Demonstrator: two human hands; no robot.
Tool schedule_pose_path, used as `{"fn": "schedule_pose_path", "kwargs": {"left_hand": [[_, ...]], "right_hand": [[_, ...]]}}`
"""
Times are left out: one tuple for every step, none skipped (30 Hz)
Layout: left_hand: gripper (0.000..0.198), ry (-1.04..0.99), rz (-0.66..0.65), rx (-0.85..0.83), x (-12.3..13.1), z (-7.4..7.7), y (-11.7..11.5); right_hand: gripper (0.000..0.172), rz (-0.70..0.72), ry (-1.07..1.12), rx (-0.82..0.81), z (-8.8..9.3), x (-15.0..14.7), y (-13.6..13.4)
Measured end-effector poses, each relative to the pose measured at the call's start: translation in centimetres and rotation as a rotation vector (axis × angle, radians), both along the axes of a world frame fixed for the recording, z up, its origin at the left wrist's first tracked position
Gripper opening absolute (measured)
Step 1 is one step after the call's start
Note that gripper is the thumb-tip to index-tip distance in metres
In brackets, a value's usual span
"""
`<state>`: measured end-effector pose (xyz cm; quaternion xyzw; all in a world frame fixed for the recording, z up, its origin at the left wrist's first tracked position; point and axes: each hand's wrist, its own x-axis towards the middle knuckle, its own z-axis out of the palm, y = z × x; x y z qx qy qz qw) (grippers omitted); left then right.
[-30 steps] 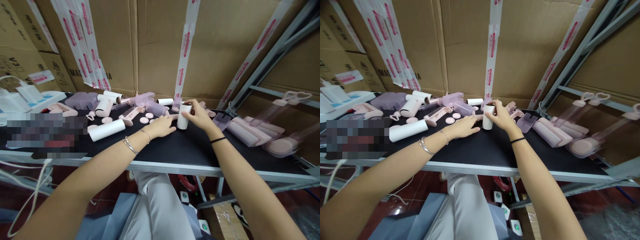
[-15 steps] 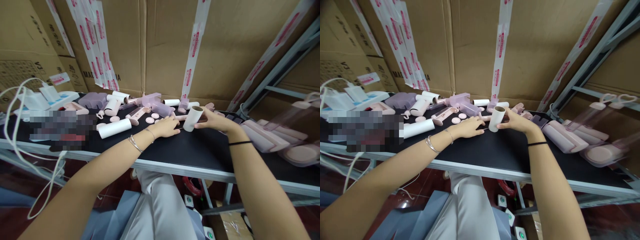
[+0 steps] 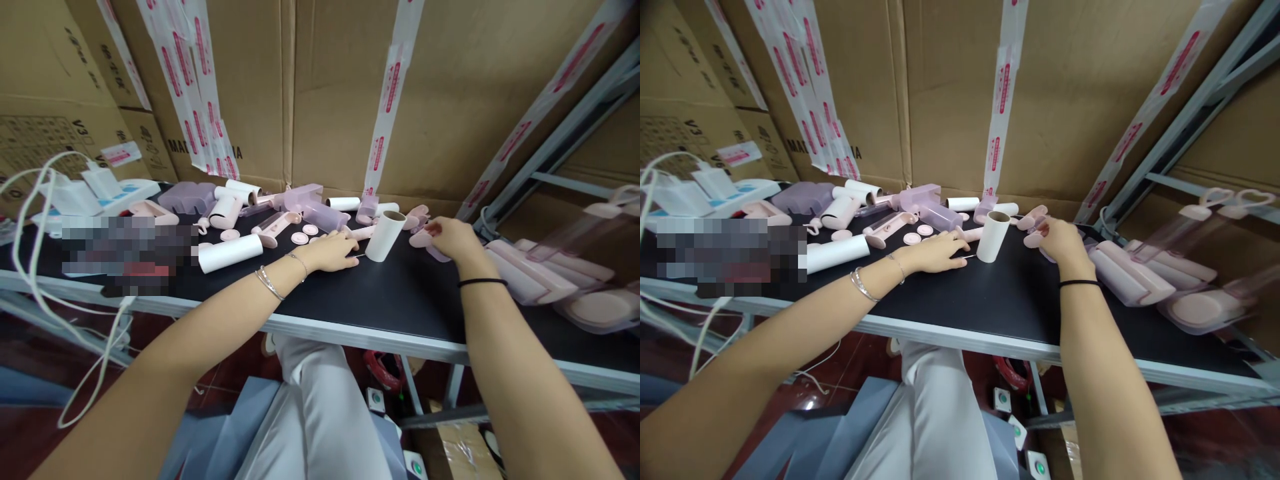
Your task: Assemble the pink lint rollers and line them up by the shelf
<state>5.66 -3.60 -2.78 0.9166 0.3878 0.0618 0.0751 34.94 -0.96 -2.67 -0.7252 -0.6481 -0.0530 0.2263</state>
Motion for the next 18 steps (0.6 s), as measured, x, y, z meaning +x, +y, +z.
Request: {"fn": "schedule_pose_path", "kwargs": {"left_hand": [[0.044, -0.005, 0.000, 0.004, 0.0, -0.1, 0.0], [0.044, -0.010, 0.002, 0.007, 0.0, -0.2, 0.1], [0.044, -0.019, 0.004, 0.010, 0.0, -0.2, 0.1], [0.043, -0.039, 0.008, 0.016, 0.0, -0.3, 0.2], [0.042, -0.080, 0.018, 0.021, 0.2, -0.3, 0.3], [0.040, -0.155, 0.030, 0.021, 0.3, -0.3, 0.4], [0.038, -0.276, 0.040, 0.005, 0.5, -0.3, 0.5], [0.037, -0.447, 0.038, -0.032, 0.7, -0.2, 0.5], [0.037, -0.652, 0.018, -0.097, 1.0, -0.1, 0.6], [0.039, -0.868, -0.020, -0.189, 1.2, 0.1, 0.6], [0.043, -1.072, -0.072, -0.296, 1.4, 0.2, 0.6], [0.047, -1.240, -0.128, -0.408, 1.6, 0.3, 0.6], [0.051, -1.364, -0.175, -0.511, 1.7, 0.4, 0.5], [0.054, -1.450, -0.208, -0.597, 1.7, 0.5, 0.4], [0.054, -1.512, -0.221, -0.659, 1.8, 0.6, 0.3], [0.052, -1.566, -0.217, -0.692, 1.7, 0.6, 0.3], [0.049, -1.616, -0.194, -0.702, 1.7, 0.7, 0.3], [0.045, -1.658, -0.156, -0.692, 1.6, 0.7, 0.2]], "right_hand": [[0.030, -0.028, 0.024, 0.100, 0.7, -0.5, -0.6], [0.032, -0.052, 0.050, 0.224, 1.5, -1.0, -1.2], [0.033, -0.062, 0.074, 0.357, 2.2, -1.5, -1.9], [0.033, -0.058, 0.097, 0.492, 2.8, -2.0, -2.5], [0.032, -0.033, 0.110, 0.616, 3.3, -2.6, -3.1], [0.030, 0.013, 0.109, 0.719, 3.6, -3.3, -3.6], [0.029, 0.076, 0.095, 0.806, 3.8, -4.0, -4.0], [0.029, 0.164, 0.063, 0.869, 3.8, -4.8, -4.4], [0.029, 0.273, 0.020, 0.916, 3.7, -5.8, -4.6], [0.029, 0.401, -0.030, 0.953, 3.4, -6.7, -4.7], [0.027, 0.548, -0.092, 0.973, 3.1, -7.7, -4.7], [0.025, 0.703, -0.158, 0.980, 2.8, -8.7, -4.7], [0.023, 0.844, -0.222, 0.976, 2.4, -9.6, -4.6], [0.022, 0.957, -0.278, 0.967, 2.1, -10.4, -4.6], [0.022, 1.035, -0.322, 0.960, 1.9, -11.1, -4.6], [0.024, 1.080, -0.350, 0.958, 1.7, -11.6, -4.6], [0.025, 1.095, -0.362, 0.958, 1.5, -11.9, -4.6], [0.027, 1.083, -0.354, 0.959, 1.5, -12.0, -4.6]]}}
